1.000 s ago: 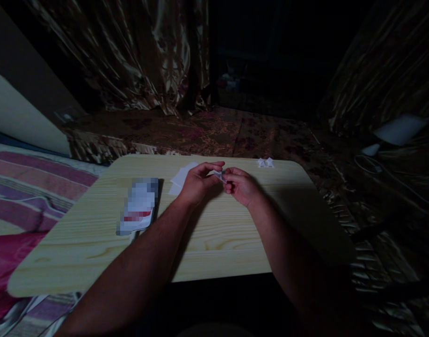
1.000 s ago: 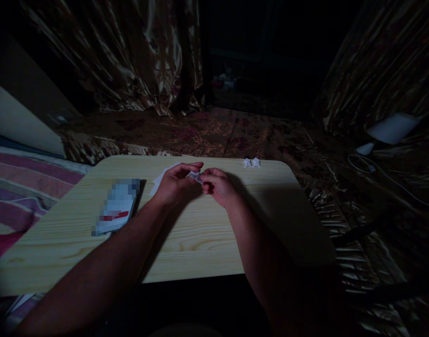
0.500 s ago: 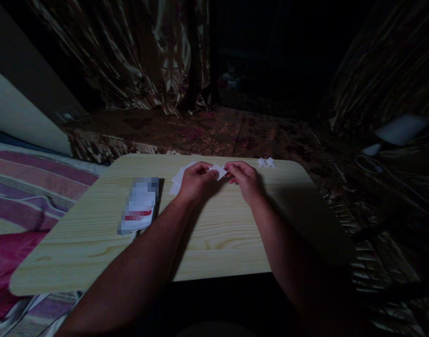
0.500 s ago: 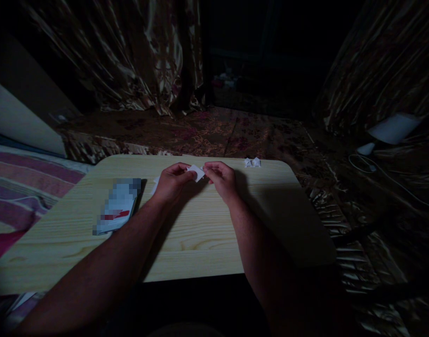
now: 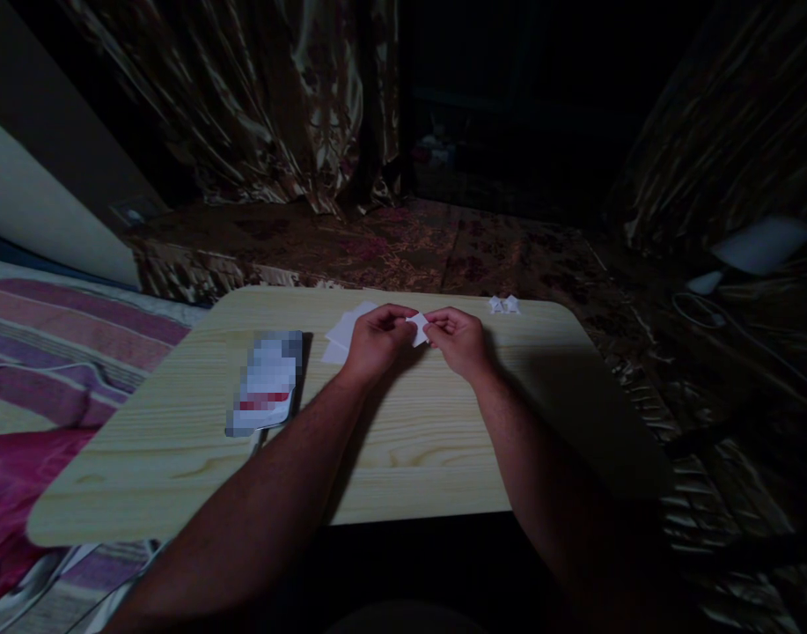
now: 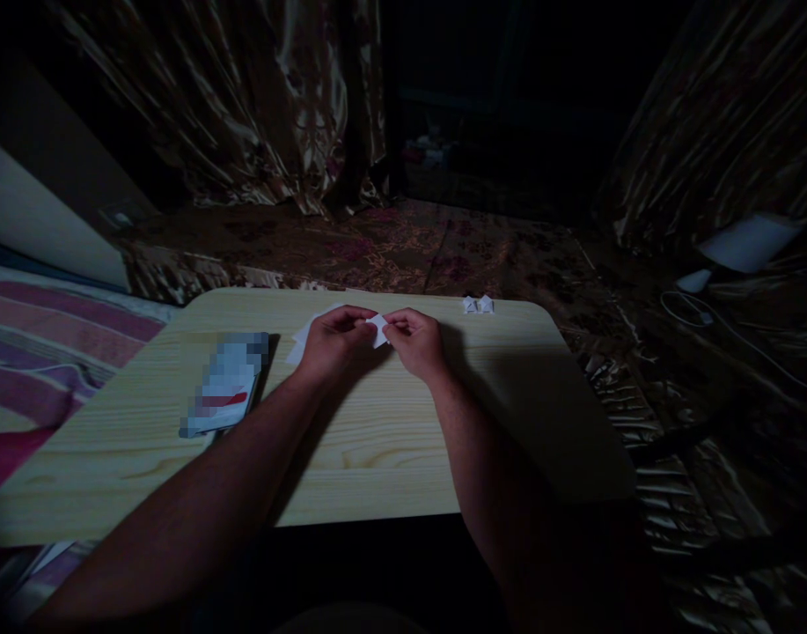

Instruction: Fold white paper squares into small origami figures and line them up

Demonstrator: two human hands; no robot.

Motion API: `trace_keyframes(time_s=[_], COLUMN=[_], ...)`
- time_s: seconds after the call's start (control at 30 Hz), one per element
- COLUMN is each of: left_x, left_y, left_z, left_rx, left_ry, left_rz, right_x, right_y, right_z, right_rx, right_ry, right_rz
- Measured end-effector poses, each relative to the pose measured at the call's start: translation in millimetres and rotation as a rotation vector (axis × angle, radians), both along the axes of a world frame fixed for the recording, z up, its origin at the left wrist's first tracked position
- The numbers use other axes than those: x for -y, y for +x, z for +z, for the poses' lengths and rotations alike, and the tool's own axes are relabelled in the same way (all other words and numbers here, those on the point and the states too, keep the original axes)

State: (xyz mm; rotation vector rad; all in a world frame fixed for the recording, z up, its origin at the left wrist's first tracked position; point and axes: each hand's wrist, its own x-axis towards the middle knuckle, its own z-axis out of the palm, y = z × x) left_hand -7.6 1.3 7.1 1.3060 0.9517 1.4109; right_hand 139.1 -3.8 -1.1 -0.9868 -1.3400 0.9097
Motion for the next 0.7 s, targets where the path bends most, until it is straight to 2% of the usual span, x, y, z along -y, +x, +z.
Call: trace_keyframes(time_s=[0.33, 0.7], left_x=[0.7, 0.6], left_y=[-2.4, 0.0], left_z=[-0.4, -0.2], left_rx=[-0.148, -0.01], left_ry=[0.004, -0.008], left_rz=[-0.004, -0.071], right_x=[-0.4, 1.6], right_y=[0.7, 0.6], right_z=[-1.7, 2.1], right_rx=[0.036, 0.009], right_ry=[-0.014, -0.022], right_rz=[-0.012, -0.022])
